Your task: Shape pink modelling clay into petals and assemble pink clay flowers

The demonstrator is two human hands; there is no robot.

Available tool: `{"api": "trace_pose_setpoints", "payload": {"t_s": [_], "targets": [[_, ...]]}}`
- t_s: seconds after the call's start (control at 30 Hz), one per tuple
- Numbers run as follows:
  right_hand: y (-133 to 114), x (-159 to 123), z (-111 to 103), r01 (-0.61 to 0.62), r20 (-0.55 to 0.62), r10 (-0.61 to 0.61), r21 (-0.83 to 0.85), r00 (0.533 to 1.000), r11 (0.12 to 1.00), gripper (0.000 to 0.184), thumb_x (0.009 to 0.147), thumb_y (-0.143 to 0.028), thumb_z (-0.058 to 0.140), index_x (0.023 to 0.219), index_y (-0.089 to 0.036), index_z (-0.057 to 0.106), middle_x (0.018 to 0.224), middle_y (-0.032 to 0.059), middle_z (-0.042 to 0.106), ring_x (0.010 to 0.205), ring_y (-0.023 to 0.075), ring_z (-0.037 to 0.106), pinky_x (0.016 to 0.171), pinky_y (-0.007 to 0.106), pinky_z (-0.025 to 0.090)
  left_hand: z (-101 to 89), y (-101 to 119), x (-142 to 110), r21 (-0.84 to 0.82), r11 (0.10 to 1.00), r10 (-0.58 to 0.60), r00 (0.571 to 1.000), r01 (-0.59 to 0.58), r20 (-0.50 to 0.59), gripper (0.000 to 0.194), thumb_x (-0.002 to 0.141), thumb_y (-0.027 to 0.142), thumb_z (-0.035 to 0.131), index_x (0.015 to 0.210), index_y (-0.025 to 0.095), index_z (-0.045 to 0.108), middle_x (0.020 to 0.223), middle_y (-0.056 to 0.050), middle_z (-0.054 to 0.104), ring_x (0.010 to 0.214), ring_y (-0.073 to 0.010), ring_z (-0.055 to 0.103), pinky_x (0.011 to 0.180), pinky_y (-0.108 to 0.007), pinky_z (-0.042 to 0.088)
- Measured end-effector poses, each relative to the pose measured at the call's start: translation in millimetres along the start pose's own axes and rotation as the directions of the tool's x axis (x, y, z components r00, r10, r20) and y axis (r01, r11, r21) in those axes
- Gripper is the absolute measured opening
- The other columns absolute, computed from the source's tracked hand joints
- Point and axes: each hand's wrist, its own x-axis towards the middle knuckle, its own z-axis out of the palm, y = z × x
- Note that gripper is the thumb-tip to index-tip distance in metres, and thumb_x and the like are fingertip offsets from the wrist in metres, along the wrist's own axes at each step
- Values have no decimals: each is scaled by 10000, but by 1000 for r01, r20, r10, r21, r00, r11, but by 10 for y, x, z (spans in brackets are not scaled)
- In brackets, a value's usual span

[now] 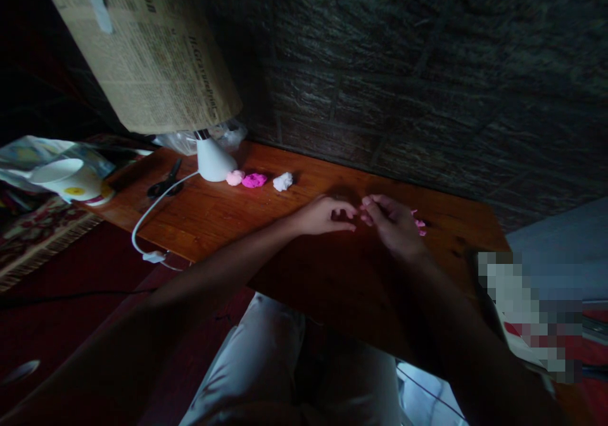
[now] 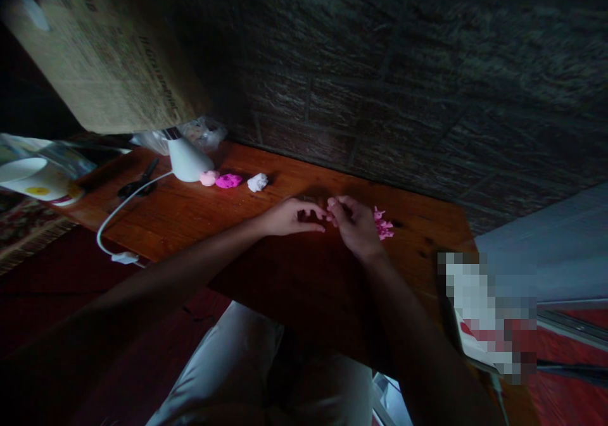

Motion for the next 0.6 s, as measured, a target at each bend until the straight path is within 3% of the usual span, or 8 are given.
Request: {"api": "trace_pose_setpoints", "payload": {"t_s": [0.2, 0.4, 0.5, 0.6], "targets": [[-65, -16, 9, 22, -44, -21, 19, 999, 1000, 425, 827, -640, 687, 776, -218, 677, 618, -15, 619, 597, 141, 574, 625, 301, 455, -2, 12, 12, 130, 989, 57, 989, -75, 139, 182, 870, 273, 745, 1020, 172, 761, 1053, -90, 746, 909, -162, 684, 821, -264, 483], [25, 7, 28, -63, -29, 68, 135, 997, 989, 400, 760, -594, 768, 796, -197, 733, 671, 0, 664, 592, 124, 555, 596, 288, 450, -27, -25, 22, 168, 980, 77, 986, -102, 149, 139, 921, 278, 686, 977, 193, 781, 1099, -99, 742, 1007, -193, 684, 911, -312, 479], [8, 2, 39, -102, -65, 120, 235, 991, 967, 371, 698, -550, 833, 836, -213, 761, 749, 11, 708, 625, 122, 575, 611, 284, 465, -38, 10, 11, 102, 993, 40, 989, -54, 139, 150, 925, 279, 677, 981, 181, 775, 1037, -88, 758, 939, -179, 687, 876, -304, 483], [-51, -9, 45, -139, -71, 172, 337, 983, 931, 354, 639, -490, 888, 858, -233, 781, 805, 15, 731, 628, 112, 570, 596, 275, 464, -31, 37, 19, -86, 995, -53, 998, 56, 36, 176, 923, 281, 668, 1009, 157, 757, 982, -76, 772, 846, -150, 680, 804, -282, 495]]}}
